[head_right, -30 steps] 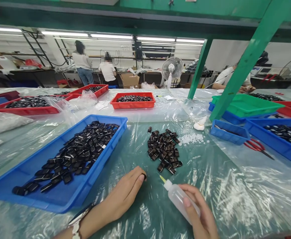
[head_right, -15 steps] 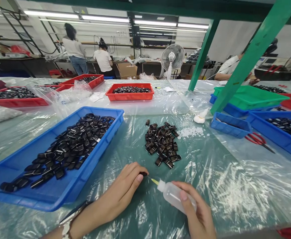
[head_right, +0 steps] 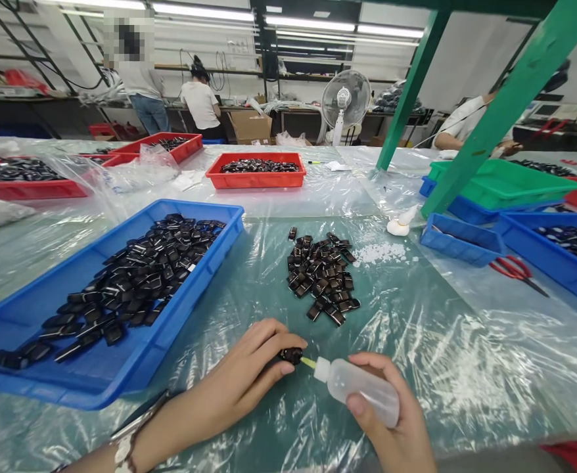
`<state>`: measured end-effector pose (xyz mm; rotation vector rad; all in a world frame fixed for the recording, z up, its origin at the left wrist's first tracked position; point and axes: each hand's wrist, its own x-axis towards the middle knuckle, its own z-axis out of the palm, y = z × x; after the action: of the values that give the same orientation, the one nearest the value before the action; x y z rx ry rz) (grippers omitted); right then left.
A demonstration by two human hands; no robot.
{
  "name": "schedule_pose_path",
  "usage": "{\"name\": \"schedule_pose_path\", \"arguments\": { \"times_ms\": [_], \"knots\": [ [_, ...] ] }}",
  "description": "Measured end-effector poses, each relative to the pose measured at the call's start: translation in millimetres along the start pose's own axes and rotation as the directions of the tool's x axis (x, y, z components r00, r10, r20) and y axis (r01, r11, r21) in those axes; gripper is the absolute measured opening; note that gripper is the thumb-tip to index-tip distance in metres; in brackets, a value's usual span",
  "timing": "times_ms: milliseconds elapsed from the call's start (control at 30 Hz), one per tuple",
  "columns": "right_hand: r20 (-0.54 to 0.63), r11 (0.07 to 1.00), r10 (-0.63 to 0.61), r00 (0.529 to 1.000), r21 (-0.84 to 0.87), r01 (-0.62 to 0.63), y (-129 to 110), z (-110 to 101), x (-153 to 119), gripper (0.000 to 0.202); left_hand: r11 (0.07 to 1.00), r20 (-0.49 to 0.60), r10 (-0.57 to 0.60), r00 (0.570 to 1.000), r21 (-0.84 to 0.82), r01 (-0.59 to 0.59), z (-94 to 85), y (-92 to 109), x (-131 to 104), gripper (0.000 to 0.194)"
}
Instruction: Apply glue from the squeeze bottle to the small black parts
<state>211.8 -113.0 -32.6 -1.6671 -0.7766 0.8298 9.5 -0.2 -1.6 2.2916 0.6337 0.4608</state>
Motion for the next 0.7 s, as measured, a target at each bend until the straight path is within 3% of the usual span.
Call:
{"name": "schedule_pose_path", "arguments": {
  "times_ms": [300,700],
  "knots": [
    [-0.038,0.992,0.031,0.999,0.127,-0.026,-1,-1,-2,0.05,0.999,0.012,0.045,0.999,-0.003,-0.045,3.1,0,0,0.022],
    [-0.025,0.995,0.036,0.999,0.094,-0.034,-8,0,-1,0.05,0.999,0.044,0.018,0.999,-0.029,-0.017,1.3,3,0,0.021]
  ]
}}
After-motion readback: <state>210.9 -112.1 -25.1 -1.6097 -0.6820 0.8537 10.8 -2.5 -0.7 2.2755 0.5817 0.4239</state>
